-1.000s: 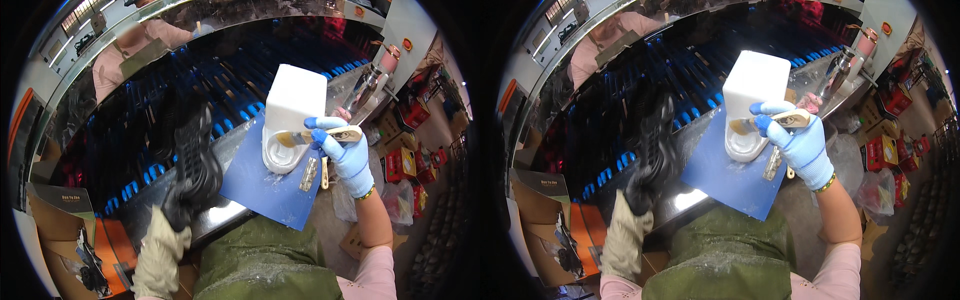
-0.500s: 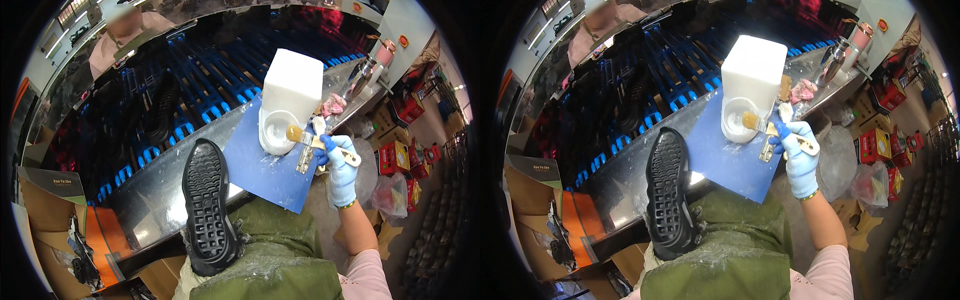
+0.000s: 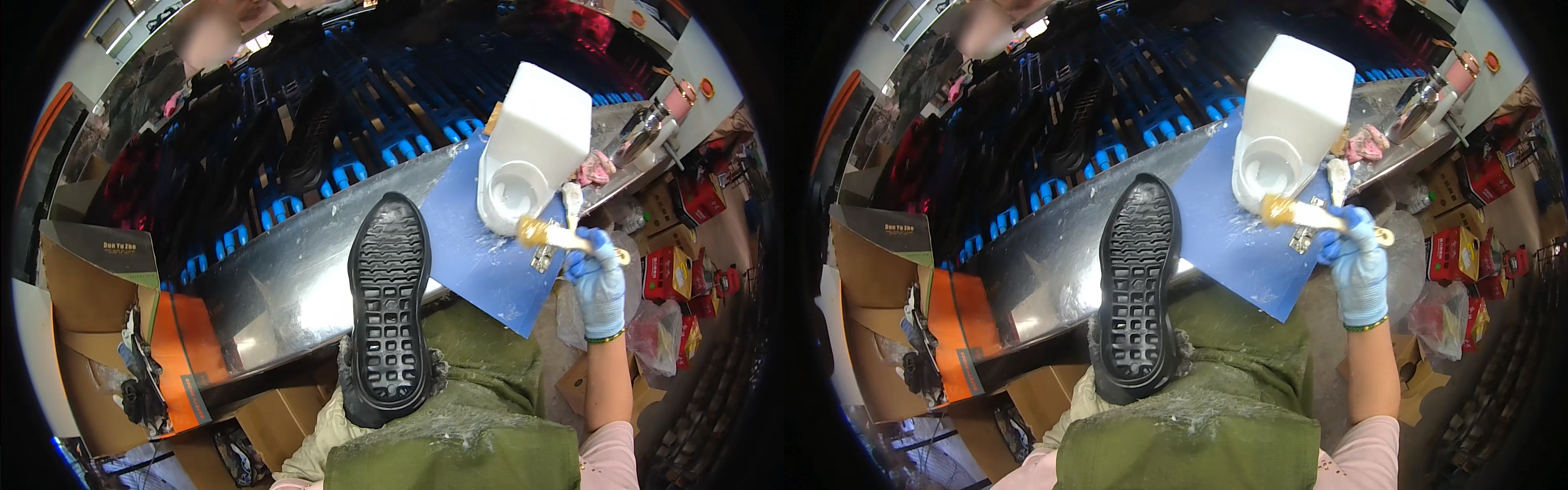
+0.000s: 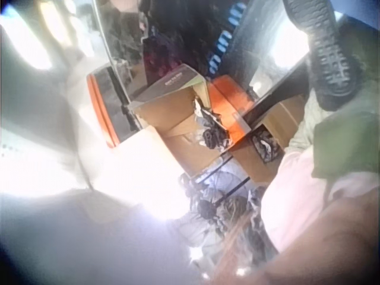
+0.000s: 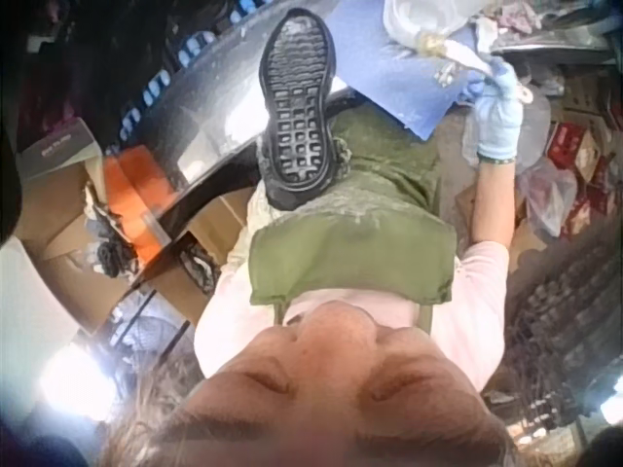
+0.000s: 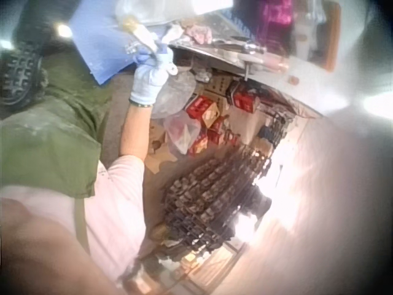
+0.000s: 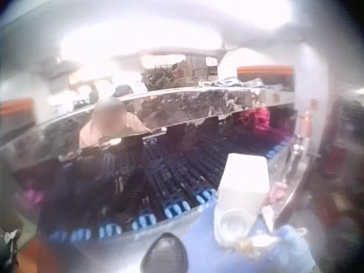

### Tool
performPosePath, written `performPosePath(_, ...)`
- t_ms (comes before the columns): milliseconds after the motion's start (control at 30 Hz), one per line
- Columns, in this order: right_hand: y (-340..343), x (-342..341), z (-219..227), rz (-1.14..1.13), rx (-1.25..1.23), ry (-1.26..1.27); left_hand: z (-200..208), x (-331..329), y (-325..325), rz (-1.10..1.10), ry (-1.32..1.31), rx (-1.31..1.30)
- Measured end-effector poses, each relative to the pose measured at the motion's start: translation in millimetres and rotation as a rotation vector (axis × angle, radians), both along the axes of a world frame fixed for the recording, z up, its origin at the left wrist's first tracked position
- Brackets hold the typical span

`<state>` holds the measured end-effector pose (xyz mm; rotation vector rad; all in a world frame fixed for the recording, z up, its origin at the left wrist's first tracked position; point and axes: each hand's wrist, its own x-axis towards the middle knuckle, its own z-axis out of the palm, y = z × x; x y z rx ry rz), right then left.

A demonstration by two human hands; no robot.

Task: The person applies a white adhesive to the soles of black shoes using a brush. They repeatedly dip the brush into a container and spread the glue across the tread patterns of multiple shoes on a conveyor belt.

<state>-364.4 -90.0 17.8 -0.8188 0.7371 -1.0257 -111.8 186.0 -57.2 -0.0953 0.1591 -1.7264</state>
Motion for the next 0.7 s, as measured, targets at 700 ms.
performPosePath(700, 141, 132, 36, 1.242, -0.947, 0.294, -79, 4, 32, 0.071, 0.494, 0.046)
